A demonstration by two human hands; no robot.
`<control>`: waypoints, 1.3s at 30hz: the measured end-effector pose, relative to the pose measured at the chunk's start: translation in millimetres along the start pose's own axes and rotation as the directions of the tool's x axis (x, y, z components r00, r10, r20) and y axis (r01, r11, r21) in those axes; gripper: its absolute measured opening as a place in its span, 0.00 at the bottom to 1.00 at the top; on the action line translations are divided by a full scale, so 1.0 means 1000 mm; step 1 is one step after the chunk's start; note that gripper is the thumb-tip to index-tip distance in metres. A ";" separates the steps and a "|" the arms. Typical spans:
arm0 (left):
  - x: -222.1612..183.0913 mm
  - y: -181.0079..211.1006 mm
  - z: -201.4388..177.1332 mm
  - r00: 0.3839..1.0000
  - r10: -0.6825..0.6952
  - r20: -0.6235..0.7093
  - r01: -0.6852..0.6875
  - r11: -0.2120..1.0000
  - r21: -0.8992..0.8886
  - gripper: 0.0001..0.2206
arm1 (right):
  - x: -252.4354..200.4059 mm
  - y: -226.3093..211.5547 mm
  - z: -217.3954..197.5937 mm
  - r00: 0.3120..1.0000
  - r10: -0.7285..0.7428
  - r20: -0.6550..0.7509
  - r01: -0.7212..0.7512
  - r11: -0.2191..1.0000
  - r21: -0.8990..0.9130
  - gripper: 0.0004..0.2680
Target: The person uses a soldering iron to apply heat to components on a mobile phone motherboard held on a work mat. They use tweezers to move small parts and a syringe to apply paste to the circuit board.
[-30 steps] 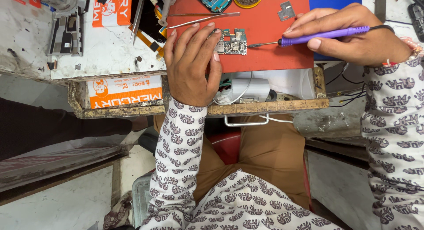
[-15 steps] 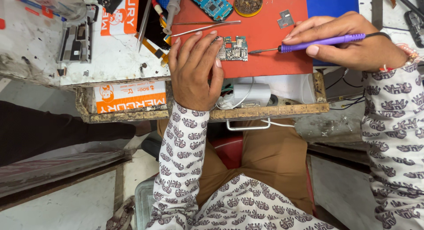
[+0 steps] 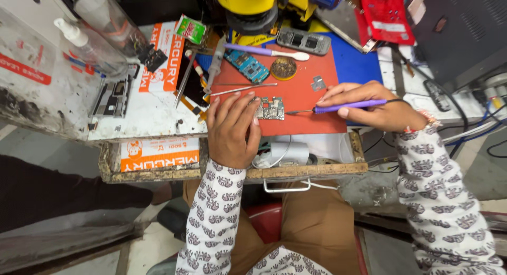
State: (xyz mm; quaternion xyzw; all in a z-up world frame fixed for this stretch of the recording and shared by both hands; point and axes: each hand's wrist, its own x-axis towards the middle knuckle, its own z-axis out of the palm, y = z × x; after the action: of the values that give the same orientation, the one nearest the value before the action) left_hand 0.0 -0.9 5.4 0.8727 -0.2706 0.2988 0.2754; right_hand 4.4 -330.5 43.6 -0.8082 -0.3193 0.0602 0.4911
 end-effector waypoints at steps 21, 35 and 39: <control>-0.004 -0.005 0.005 0.997 -0.008 -0.082 0.001 0.997 -0.082 0.19 | -0.025 -0.010 0.039 0.816 -0.018 -0.578 0.077 0.994 0.077 0.11; -0.004 -0.003 0.001 0.999 0.019 -0.033 -0.022 0.997 -0.075 0.22 | -0.006 -0.042 0.145 0.644 -0.190 -0.741 -0.057 0.954 -0.293 0.07; -0.004 -0.006 0.004 0.999 0.021 -0.047 -0.025 0.997 -0.075 0.21 | -0.011 -0.045 0.149 0.632 -0.226 -0.741 -0.089 0.929 -0.359 0.07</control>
State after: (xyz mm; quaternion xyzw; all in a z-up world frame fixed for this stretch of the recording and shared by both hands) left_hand 3.1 2.1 -2.1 0.8514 -0.2853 0.3118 0.3108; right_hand -85.6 -210.1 2.8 -0.8187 -0.1148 -0.3698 0.4240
